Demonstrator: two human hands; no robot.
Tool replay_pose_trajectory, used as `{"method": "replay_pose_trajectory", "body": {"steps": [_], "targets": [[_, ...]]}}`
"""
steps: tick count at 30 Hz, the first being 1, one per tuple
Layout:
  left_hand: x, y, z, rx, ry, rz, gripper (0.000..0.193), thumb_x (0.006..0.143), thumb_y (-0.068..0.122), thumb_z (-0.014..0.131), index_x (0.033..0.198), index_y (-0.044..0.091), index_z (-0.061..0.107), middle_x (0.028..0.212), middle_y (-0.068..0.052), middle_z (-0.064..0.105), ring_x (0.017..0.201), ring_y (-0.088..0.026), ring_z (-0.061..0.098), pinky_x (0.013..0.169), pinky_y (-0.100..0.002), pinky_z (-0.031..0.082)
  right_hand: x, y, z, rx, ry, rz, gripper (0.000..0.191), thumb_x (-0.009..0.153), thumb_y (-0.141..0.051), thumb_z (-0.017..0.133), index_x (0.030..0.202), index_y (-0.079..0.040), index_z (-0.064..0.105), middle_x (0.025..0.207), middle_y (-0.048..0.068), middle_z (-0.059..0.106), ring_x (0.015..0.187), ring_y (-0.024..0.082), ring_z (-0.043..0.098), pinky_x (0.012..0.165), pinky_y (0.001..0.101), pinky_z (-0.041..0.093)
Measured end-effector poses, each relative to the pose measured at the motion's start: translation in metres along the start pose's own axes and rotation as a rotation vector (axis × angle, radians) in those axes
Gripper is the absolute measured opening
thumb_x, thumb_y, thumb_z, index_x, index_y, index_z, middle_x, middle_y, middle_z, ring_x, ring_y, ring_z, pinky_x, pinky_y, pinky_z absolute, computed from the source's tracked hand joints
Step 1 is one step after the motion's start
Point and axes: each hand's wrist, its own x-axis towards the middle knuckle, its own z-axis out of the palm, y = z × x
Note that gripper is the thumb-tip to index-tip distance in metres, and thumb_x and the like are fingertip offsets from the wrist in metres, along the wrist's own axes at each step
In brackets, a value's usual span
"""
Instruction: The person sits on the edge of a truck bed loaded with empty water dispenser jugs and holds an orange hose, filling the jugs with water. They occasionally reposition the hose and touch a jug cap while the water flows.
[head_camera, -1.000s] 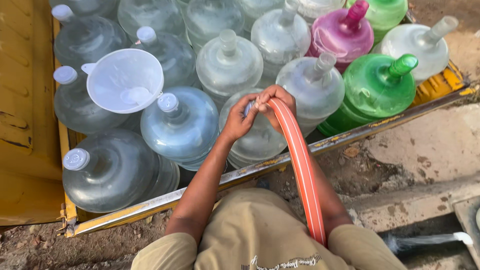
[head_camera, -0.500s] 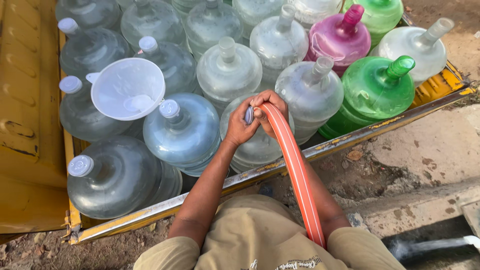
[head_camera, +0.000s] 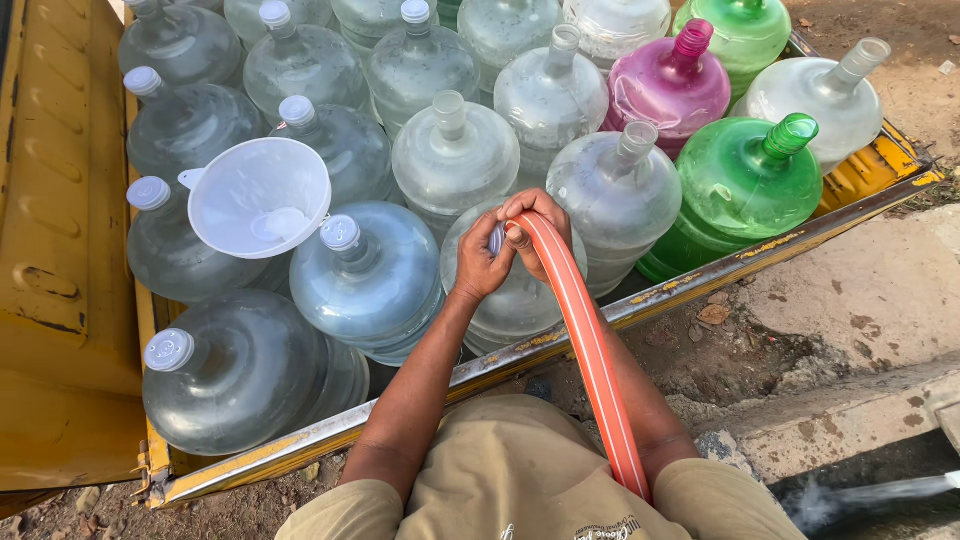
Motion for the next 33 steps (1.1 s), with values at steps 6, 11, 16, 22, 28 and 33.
{"method": "replay_pose_trajectory", "body": {"steps": [6, 11, 16, 22, 28, 33], "targets": [[0.003, -0.003, -0.003, -0.01, 0.006, 0.01, 0.05, 0.098, 0.043, 0.067, 0.126, 0.002, 0.065, 0.12, -0.018, 0.072, 0.112, -0.033, 0.072, 0.096, -0.039, 0.055, 0.002, 0.012, -0.001, 0.027, -0.017, 0.002, 0.054, 0.091, -0.055, 0.078, 0.1, -0.007, 0.057, 0.098, 0.005, 0.064, 0.094, 0.013, 0.063, 0.088, 0.0276, 0.053], [0.003, -0.009, -0.006, -0.024, 0.011, -0.007, 0.047, 0.096, 0.037, 0.07, 0.127, 0.002, 0.064, 0.121, -0.018, 0.072, 0.113, -0.033, 0.072, 0.097, -0.039, 0.055, 0.004, 0.018, 0.003, 0.021, -0.004, -0.011, 0.052, 0.09, -0.054, 0.079, 0.097, -0.007, 0.057, 0.094, 0.004, 0.063, 0.091, 0.013, 0.063, 0.093, 0.0312, 0.053], [0.003, -0.015, -0.01, -0.021, 0.015, 0.012, 0.042, 0.097, 0.032, 0.07, 0.126, 0.002, 0.065, 0.122, -0.018, 0.072, 0.114, -0.034, 0.072, 0.098, -0.04, 0.055, 0.005, 0.023, 0.01, 0.05, 0.018, -0.017, 0.05, 0.09, -0.052, 0.081, 0.095, -0.008, 0.057, 0.089, 0.003, 0.062, 0.09, 0.015, 0.062, 0.103, 0.0358, 0.052], [0.004, -0.015, -0.016, -0.013, 0.012, 0.018, 0.042, 0.097, 0.033, 0.071, 0.125, 0.002, 0.065, 0.122, -0.018, 0.072, 0.114, -0.034, 0.072, 0.097, -0.039, 0.055, 0.005, 0.026, 0.016, 0.062, 0.04, -0.008, 0.051, 0.089, -0.053, 0.081, 0.095, -0.008, 0.057, 0.089, 0.003, 0.062, 0.089, 0.014, 0.062, 0.102, 0.0352, 0.052], [0.006, -0.016, -0.021, -0.011, 0.0, -0.012, 0.045, 0.096, 0.036, 0.071, 0.126, 0.003, 0.066, 0.12, -0.017, 0.073, 0.112, -0.032, 0.073, 0.097, -0.038, 0.055, 0.006, 0.03, 0.021, 0.04, 0.045, -0.008, 0.051, 0.09, -0.053, 0.08, 0.094, -0.008, 0.058, 0.089, 0.002, 0.063, 0.089, 0.014, 0.062, 0.101, 0.0353, 0.052], [0.006, -0.017, -0.024, -0.03, -0.006, 0.002, 0.044, 0.097, 0.036, 0.071, 0.126, 0.003, 0.066, 0.122, -0.017, 0.073, 0.114, -0.032, 0.072, 0.098, -0.039, 0.055, 0.005, 0.032, 0.023, 0.05, 0.046, 0.008, 0.052, 0.089, -0.055, 0.08, 0.095, -0.008, 0.058, 0.09, 0.002, 0.063, 0.089, 0.013, 0.062, 0.1, 0.0345, 0.052]]}}
